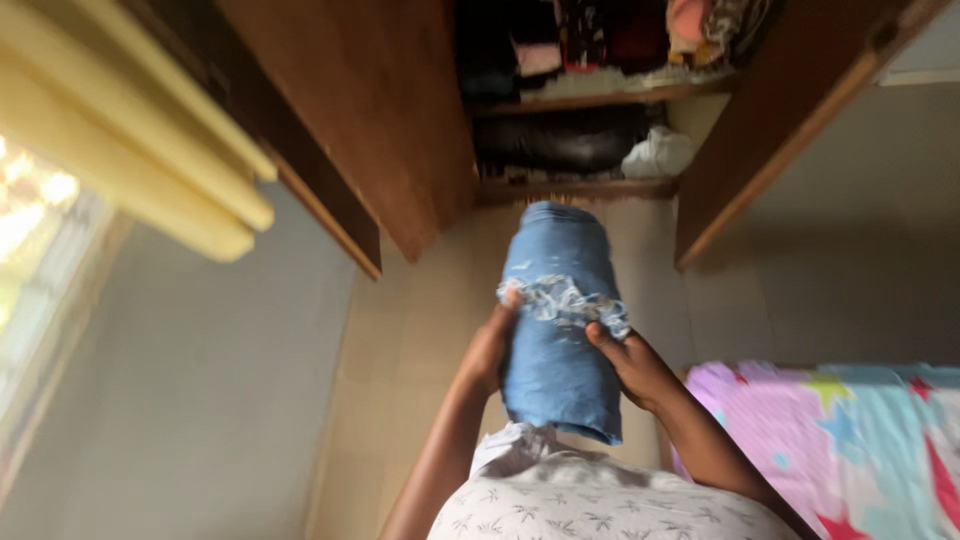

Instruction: The person picks up several items of clothing from a suitcase, folds them, and places them into a wardrobe.

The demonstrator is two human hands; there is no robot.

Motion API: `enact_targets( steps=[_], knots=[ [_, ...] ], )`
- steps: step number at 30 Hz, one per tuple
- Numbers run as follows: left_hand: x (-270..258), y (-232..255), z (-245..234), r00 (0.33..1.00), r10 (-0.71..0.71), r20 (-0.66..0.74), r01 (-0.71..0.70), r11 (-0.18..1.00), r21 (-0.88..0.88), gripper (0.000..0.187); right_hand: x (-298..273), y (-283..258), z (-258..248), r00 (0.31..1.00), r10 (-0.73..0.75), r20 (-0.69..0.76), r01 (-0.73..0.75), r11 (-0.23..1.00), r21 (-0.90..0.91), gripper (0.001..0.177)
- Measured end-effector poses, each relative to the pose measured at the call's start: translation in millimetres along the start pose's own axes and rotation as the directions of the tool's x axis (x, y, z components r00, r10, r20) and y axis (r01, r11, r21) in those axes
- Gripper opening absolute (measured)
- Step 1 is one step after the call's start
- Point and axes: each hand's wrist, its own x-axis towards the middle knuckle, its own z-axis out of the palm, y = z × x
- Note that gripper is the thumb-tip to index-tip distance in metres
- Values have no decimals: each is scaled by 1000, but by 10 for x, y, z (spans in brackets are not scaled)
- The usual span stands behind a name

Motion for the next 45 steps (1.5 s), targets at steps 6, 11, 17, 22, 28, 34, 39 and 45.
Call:
enact_targets(
  steps=[6,11,17,22,28,34,39,45],
  knots=[
    [1012,1116,145,980,117,158,-184,832,523,124,1362,-378,-276,966,98,-238,-50,979,198,67],
    [1789,1673,435,986,20,166,-96,880,465,137,2353,-503,-655,934,99,-343,4,958,287,72],
    [2982,2207,361,966,158,205,-233,875,424,126,3842,-639,-1147,950,169,-263,-131,979,153,84],
    [4000,2782,265,946,278,165,-319,890,326,110,5303,-973,-1414,969,248,19,-248,965,82,89],
    [5282,3385,-165,968,251,-11,-237,927,291,101,6963,-1078,-1582,931,303,203,-337,927,163,84],
    [7172,3434,-1308,927,295,-233,-216,925,311,84,8675,-935,-1771,929,356,98,-368,912,183,75],
    [8470,3278,-1741,533,321,-783,-131,946,298,73,9797,-528,-1728,962,271,39,-273,935,226,46],
    [8968,3185,-1800,314,237,-919,18,967,255,61,10305,-242,-1631,955,285,-85,-294,946,-133,44]
  ],
)
